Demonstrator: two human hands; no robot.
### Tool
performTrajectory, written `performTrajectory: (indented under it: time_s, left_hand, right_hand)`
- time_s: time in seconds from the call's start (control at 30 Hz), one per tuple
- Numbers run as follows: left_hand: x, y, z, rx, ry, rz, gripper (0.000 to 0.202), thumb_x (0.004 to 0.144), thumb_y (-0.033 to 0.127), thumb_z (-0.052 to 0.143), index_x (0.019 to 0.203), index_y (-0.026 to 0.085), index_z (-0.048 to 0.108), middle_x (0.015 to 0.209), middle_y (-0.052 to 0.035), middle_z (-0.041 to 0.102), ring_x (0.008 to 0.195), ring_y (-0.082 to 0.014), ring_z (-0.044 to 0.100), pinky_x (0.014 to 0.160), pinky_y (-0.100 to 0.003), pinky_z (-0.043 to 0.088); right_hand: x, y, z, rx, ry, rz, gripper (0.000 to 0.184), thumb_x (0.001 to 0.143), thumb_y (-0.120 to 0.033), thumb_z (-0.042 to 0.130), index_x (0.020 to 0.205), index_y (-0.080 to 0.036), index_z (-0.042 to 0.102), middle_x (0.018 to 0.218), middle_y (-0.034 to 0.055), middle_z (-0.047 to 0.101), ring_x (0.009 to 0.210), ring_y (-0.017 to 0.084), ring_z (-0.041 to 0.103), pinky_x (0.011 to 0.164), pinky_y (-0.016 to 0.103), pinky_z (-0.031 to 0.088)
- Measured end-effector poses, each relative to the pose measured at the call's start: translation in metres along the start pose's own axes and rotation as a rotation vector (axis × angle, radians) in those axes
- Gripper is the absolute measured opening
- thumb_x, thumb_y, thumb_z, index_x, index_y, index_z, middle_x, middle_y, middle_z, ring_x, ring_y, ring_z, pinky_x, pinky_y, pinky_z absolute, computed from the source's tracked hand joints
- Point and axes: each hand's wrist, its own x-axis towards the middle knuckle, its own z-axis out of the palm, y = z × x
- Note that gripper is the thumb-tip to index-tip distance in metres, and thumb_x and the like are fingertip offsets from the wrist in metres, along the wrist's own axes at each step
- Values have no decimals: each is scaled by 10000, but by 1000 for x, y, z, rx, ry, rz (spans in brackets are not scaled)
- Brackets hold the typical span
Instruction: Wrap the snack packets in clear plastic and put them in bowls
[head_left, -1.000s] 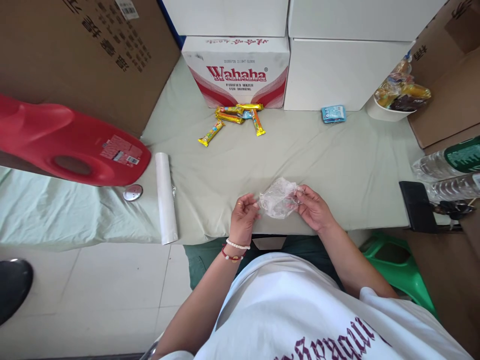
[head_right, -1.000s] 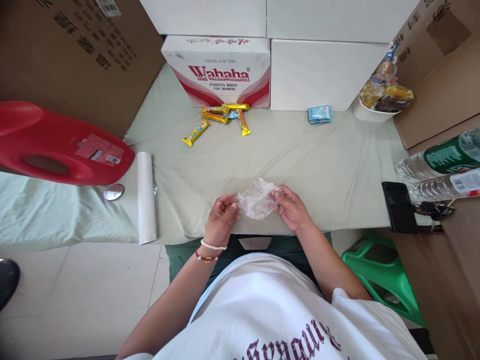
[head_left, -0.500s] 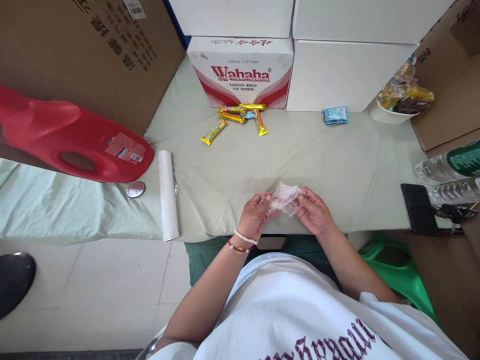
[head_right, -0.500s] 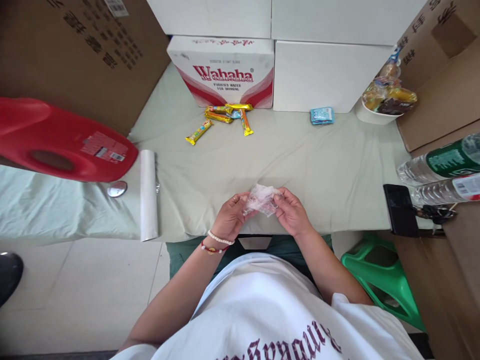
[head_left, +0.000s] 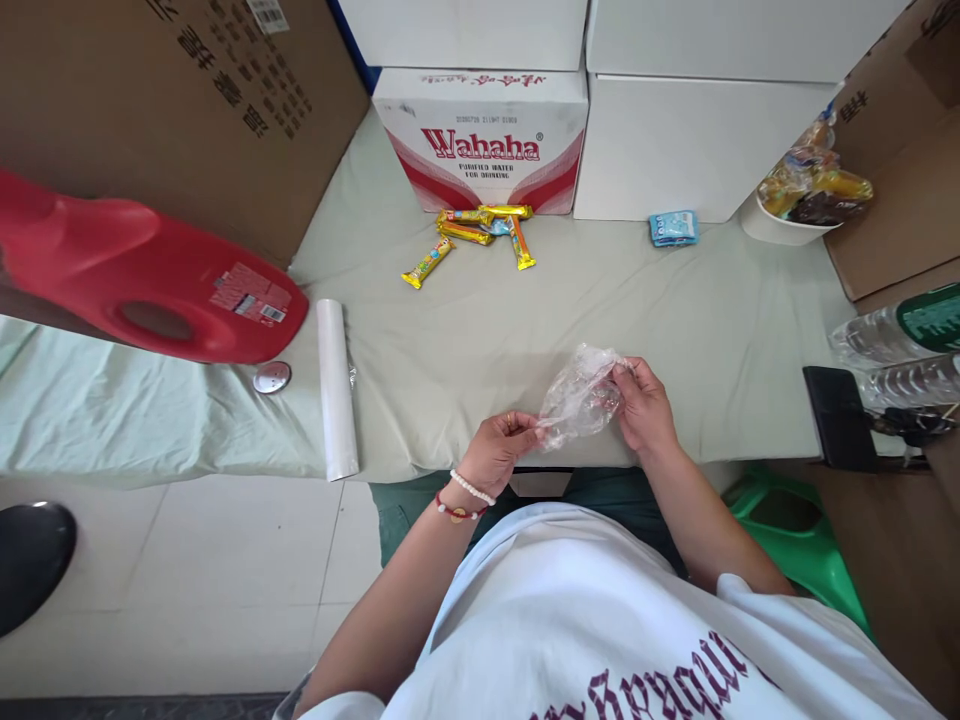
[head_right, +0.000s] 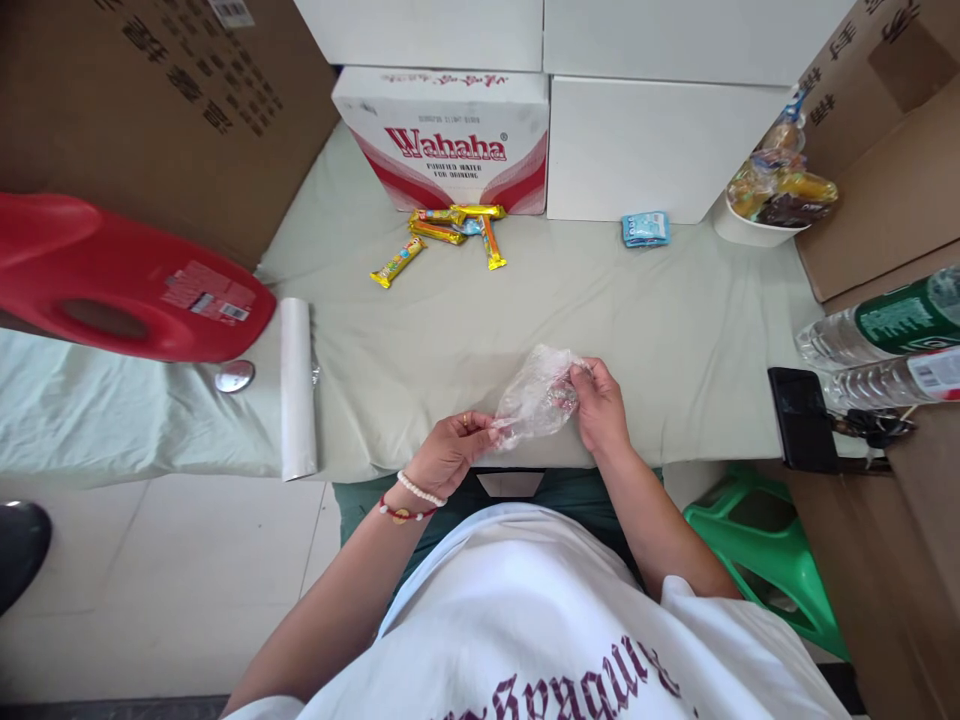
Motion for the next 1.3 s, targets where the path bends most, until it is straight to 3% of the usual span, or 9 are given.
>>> performTrajectory:
  time_s: [0.2,0.37,0.47,0.63,0.73,0.83,0.97,1.17,1.3]
  left_hand:
    - [-18,3,-22,153,-95,-67,474,576,407,972,834,164,658,664,25,656,501,-70,568,449,-182,378]
    - [-27,1,-39,402,152,124,450,647,507,885,829,172,646,665,37,597,557,-76,512,514,-211,395]
    - [-32,4,-26,602,315,374,349,838,534,716,890,197,643,757,2,631,667,-117,566,607,-246,459]
    - [-6,-4,28,837,244,716,304,861,453,711,1038,215,645,1080,-94,663,1008,-220,648,757,-315,542]
    - [21,-10,41,741,232,682,151,907,367,642,906,216,642,961,-63,667,908,-192,648,741,-300,531]
    - [36,-12,36,538,278,603,168,921,359,609,843,210,612,871,-25,649,824,-155,618,732,-271,509]
    - [39,-13,27,365,301,537,214,910,406,627,838,216,559,734,20,595,682,-127,555,652,-252,463]
    - [39,-14,30,302,384,520,246,942,449,600,847,236,523,599,74,460,532,-109,429,538,-240,364]
    - [35,-13,26,354,344,536,325,923,512,634,784,226,566,590,64,434,562,-113,406,550,-245,349]
  right_hand:
    - [7,2,-11,-195,84,-62,376,814,-598,765,894,-262,618,579,-68,502,448,111,384,387,254,271]
    - [6,-2,-7,-161,82,-19,362,788,-557,778,882,-242,626,568,-75,492,429,95,349,376,250,239]
    - [1,-4,2,-184,24,-33,350,800,-550,764,872,-239,621,552,-79,478,421,95,344,373,250,238]
    - [-13,-2,22,-289,-125,-67,340,851,-567,713,908,-243,627,601,-66,514,473,106,406,435,253,319]
    - [-17,-5,23,-327,-171,-78,354,835,-562,736,944,-238,642,650,-55,555,517,112,446,479,254,360]
    - [-15,-9,8,-341,-154,-84,364,802,-555,769,905,-225,653,682,-42,577,551,112,460,509,251,375]
    - [-16,-11,-12,-379,-183,-146,308,809,-497,795,866,-217,680,705,-28,583,610,120,489,573,255,404]
    - [-32,-17,-12,-601,-419,-516,112,956,-344,678,976,-251,737,938,42,669,823,168,607,738,312,494]
    - [-30,-20,-12,-625,-378,-494,145,983,-363,643,981,-242,723,869,28,662,755,156,586,691,298,478]
